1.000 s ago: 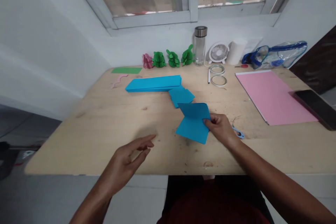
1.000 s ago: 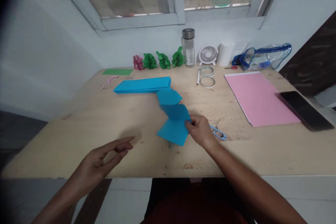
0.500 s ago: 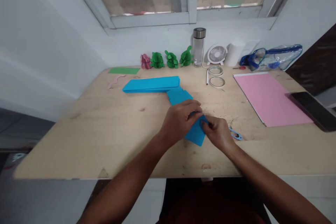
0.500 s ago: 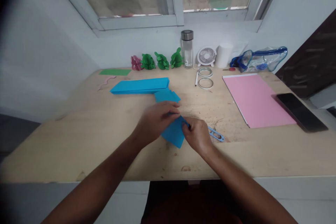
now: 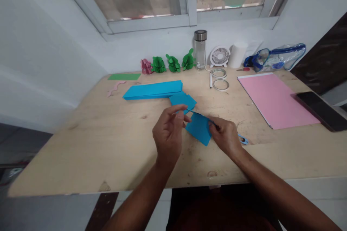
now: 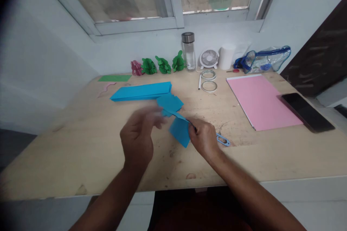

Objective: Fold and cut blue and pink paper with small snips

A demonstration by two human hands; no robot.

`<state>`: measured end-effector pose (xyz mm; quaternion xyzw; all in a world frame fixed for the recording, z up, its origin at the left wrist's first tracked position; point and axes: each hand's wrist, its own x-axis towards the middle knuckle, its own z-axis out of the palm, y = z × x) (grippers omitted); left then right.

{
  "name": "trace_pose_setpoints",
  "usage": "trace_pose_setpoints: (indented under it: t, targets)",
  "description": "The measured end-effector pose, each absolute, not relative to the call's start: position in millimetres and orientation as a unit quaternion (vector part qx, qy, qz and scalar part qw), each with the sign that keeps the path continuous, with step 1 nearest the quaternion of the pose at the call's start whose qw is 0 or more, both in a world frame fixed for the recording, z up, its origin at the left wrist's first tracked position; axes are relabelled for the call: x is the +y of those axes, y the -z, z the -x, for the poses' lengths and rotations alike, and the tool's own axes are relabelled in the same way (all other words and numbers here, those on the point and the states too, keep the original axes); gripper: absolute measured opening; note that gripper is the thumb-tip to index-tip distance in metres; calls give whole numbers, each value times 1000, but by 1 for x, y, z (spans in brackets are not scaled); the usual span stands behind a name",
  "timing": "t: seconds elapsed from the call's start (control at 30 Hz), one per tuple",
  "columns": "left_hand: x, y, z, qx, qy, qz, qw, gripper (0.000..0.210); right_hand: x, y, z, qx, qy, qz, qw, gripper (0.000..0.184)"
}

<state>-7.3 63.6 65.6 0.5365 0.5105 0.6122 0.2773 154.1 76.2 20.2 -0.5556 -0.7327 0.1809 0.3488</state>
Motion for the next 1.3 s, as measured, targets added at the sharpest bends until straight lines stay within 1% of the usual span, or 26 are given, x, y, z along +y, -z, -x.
trace_pose_setpoints:
  t: [0.07,0.13,0.2,0.3,0.37,0.43,0.47,0.5,0.57,0.6,0.67,0.73,0.77,0.83,0.97,1.07,1.17,1.3]
  targets:
    - [56,-51,9,533,-620,-461,346,24,76,-19,-155,-727,-169,550,374,33]
    - [50,-37,11,541,-578,-422,442,31,75,-17,-155,-723,-158,540,399,36]
    - [46,-27,12,529,-540,-414,508,36,72,-16,-155,-726,-144,533,409,38]
    - [43,-22,10,495,-512,-431,555,38,67,-16,-153,-739,-125,520,409,39]
    - [42,-23,8,482,-501,-449,561,37,64,-16,-153,-747,-114,509,412,40]
    - [42,-25,6,506,-514,-464,515,33,62,-16,-152,-751,-107,502,416,40]
    - [41,-26,6,529,-534,-473,460,30,61,-16,-151,-749,-108,503,417,40]
    - [40,-26,6,551,-557,-488,386,29,61,-16,-151,-743,-113,508,420,39]
    - [40,-28,8,568,-571,-556,204,39,62,-15,-151,-725,-133,524,426,39]
    - [40,-29,9,556,-552,-611,115,45,62,-14,-151,-716,-142,533,427,38]
    - [44,-30,9,506,-474,-720,-29,50,65,-12,-151,-705,-154,548,423,38]
    - [52,-30,7,458,-404,-783,-122,46,67,-10,-151,-705,-158,559,408,39]
    - [56,-28,6,440,-387,-797,-146,44,68,-8,-151,-705,-157,564,400,40]
    - [65,-22,1,413,-374,-814,-164,36,70,-5,-152,-710,-157,568,386,40]
    - [72,-3,-6,378,-355,-841,-154,17,67,-1,-161,-732,-151,563,352,40]
    - [70,9,-11,374,-334,-854,-136,17,56,1,-178,-759,-127,548,327,43]
    - [68,16,-15,373,-316,-866,-109,18,43,1,-203,-770,-85,548,317,42]
    - [68,18,-17,375,-310,-869,-90,19,36,0,-228,-785,-33,568,243,35]
